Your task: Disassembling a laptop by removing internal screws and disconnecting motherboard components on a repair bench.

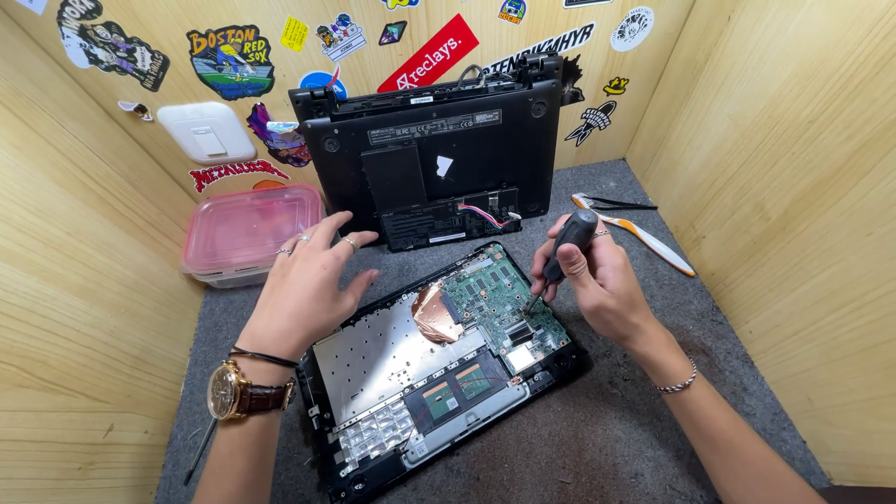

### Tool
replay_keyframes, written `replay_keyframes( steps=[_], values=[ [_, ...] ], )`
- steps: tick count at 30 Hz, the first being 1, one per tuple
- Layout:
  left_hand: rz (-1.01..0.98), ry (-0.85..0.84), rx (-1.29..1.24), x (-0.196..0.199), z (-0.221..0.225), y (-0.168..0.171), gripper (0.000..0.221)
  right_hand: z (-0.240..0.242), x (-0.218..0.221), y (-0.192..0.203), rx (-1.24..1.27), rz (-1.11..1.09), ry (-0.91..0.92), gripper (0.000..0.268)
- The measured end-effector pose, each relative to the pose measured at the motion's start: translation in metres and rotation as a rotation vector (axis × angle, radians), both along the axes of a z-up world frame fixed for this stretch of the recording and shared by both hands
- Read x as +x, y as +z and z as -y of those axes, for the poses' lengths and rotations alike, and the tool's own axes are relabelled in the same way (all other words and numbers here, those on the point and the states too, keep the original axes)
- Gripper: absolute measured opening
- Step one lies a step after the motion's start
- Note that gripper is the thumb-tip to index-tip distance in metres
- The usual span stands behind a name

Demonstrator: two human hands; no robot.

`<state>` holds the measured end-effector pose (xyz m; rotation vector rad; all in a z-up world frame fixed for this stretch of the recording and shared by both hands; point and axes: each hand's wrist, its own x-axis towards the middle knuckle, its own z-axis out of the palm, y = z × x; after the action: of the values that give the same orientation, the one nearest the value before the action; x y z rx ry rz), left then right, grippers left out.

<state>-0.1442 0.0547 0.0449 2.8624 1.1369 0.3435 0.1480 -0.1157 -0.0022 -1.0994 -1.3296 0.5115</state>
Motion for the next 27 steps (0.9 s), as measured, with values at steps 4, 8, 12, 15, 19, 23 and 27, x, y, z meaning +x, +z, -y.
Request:
replay_keyframes(
  steps=[4,8,12,15,19,23,27],
  values=[
    [0.025,-0.035,-0.018,0.009,0.010,0.004,0.046,0.001,0.000,0.001,0.004,0.004,0.004,0.037],
    [0.072,-0.076,-0.018,0.014,0.013,-0.002,0.041,0.000,0.000,0.002,0.002,0.035,0.005,0.037],
    [0.145,-0.152,-0.061,0.026,0.025,0.001,0.035,-0.001,0.001,0.003,0.010,0.082,0.019,0.034],
    [0.206,-0.312,-0.083,0.042,0.031,0.001,0.029,-0.002,0.004,0.003,-0.027,0.075,0.032,0.034],
    [0.338,-0.448,-0.257,0.073,0.041,0.000,0.027,-0.004,0.009,-0.009,-0.046,0.084,0.006,0.032],
    [0.432,-0.564,-0.425,0.097,0.046,-0.002,0.026,-0.005,0.004,0.004,-0.071,0.105,-0.029,0.031],
    [0.447,-0.606,-0.560,0.115,0.047,-0.012,0.026,-0.003,0.008,0.011,-0.122,0.168,-0.034,0.032]
  ],
)
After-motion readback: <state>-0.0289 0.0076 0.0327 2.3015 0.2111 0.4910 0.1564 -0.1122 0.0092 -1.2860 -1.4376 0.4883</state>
